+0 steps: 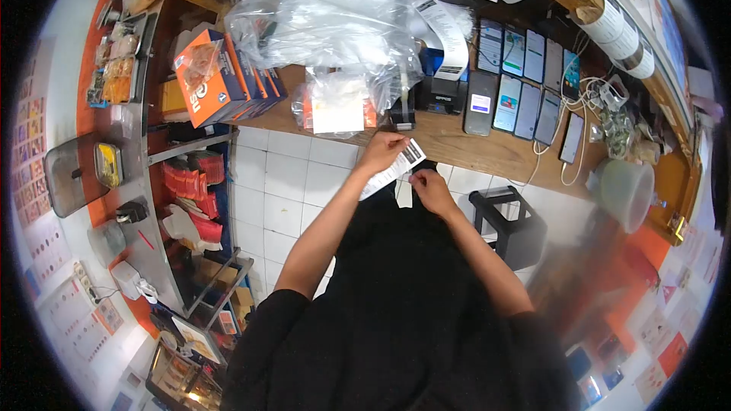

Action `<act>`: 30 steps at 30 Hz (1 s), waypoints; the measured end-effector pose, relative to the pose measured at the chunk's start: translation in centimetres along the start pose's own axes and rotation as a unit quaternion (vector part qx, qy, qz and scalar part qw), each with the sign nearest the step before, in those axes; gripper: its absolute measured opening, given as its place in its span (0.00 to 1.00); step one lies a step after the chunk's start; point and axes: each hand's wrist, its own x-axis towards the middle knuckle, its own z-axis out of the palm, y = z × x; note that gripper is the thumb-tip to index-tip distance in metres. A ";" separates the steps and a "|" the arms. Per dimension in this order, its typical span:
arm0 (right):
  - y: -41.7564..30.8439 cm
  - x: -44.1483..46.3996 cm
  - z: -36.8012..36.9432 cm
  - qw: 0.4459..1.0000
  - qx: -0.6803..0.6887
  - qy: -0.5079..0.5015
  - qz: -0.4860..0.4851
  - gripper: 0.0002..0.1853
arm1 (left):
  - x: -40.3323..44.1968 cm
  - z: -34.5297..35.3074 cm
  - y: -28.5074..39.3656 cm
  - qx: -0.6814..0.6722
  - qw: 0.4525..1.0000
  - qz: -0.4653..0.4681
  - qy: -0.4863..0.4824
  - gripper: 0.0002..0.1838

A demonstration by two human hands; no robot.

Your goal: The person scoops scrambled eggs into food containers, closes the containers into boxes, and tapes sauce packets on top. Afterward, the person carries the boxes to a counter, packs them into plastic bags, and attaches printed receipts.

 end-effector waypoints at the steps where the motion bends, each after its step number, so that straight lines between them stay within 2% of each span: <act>1: 0.3 0.5 -0.2 0.999 -0.036 -0.005 0.002 0.14 | 0.3 0.4 -0.7 0.119 0.988 0.063 0.080 0.09; 2: 0.4 1.0 -0.3 0.997 -0.071 -0.009 0.005 0.14 | 0.6 0.7 -1.7 0.235 0.951 0.123 0.158 0.08; 4: -2.2 0.7 -1.4 0.994 -0.094 -0.051 0.012 0.12 | 0.5 1.4 -4.7 0.217 0.950 0.076 0.209 0.07; 5: -3.4 0.4 -1.8 0.990 -0.119 -0.063 -0.028 0.13 | -1.1 1.1 -3.8 0.267 0.941 0.082 0.194 0.09; 7: -5.8 0.9 -2.3 0.978 -0.155 -0.075 -0.117 0.12 | -4.8 1.4 -2.8 0.104 0.924 0.111 0.351 0.07; 8: -7.6 0.8 -2.2 0.978 -0.155 -0.075 -0.116 0.12 | -6.7 0.9 -2.3 0.038 0.904 0.148 0.398 0.06; 9: -10.0 1.2 -2.0 0.971 -0.154 -0.064 -0.171 0.12 | -8.3 -0.2 -1.6 -0.028 0.878 0.185 0.441 0.05; 10: -11.8 1.8 -1.3 0.961 -0.153 -0.052 -0.226 0.12 | -9.8 -1.8 -0.9 0.023 0.866 0.169 0.470 0.06; 11: -12.9 2.9 -0.4 0.960 -0.156 -0.050 -0.225 0.12 | -10.3 -3.4 -0.7 0.082 0.840 0.203 0.496 0.06; 12: -14.0 4.2 0.5 0.954 -0.170 -0.022 -0.246 0.12 | -9.8 -4.5 0.0 0.078 0.840 0.205 0.497 0.06; 14: -15.9 7.0 1.7 0.944 -0.190 0.006 -0.270 0.13 | -8.1 -6.6 1.4 0.171 0.758 0.237 0.583 0.06; 16: -16.5 9.3 2.2 0.941 -0.290 0.052 -0.169 0.12 | -6.1 -7.4 0.4 0.154 0.759 0.246 0.583 0.06; 17: -16.1 9.9 2.1 0.936 -0.303 0.065 -0.167 0.12 | -4.5 -7.4 0.2 0.141 0.760 0.259 0.579 0.06; 18: -15.7 10.7 1.8 0.946 -0.276 0.026 -0.168 0.12 | -4.1 -7.4 -0.2 0.084 0.781 0.258 0.562 0.10; 19: -15.3 11.4 1.2 0.954 -0.248 -0.012 -0.170 0.12 | -3.6 -7.5 -0.9 0.060 0.779 0.257 0.568 0.11; 20: -14.9 11.3 0.6 0.958 -0.200 -0.028 -0.203 0.13 | -3.0 -7.5 -1.6 0.039 0.779 0.253 0.573 0.11; 21: -14.1 11.6 0.7 0.952 -0.207 -0.031 -0.222 0.12 | -2.5 -7.5 -2.2 0.027 0.783 0.260 0.565 0.11; 23: -12.5 12.3 1.6 0.946 -0.220 -0.026 -0.236 0.11 | -2.1 -7.9 -2.7 0.038 0.785 0.212 0.580 0.09; 25: -12.0 13.0 2.2 0.939 -0.272 -0.040 -0.208 0.09 | -1.9 -8.4 -2.3 0.022 0.792 0.206 0.574 0.08; 28: -16.6 11.5 1.4 0.922 -0.355 -0.019 -0.155 0.11 | -1.9 -9.3 -2.0 0.042 0.791 0.213 0.572 0.06; 30: -19.1 10.8 0.4 0.910 -0.388 -0.035 -0.141 0.14 | -2.1 -10.4 -2.0 -0.050 0.799 0.238 0.551 0.06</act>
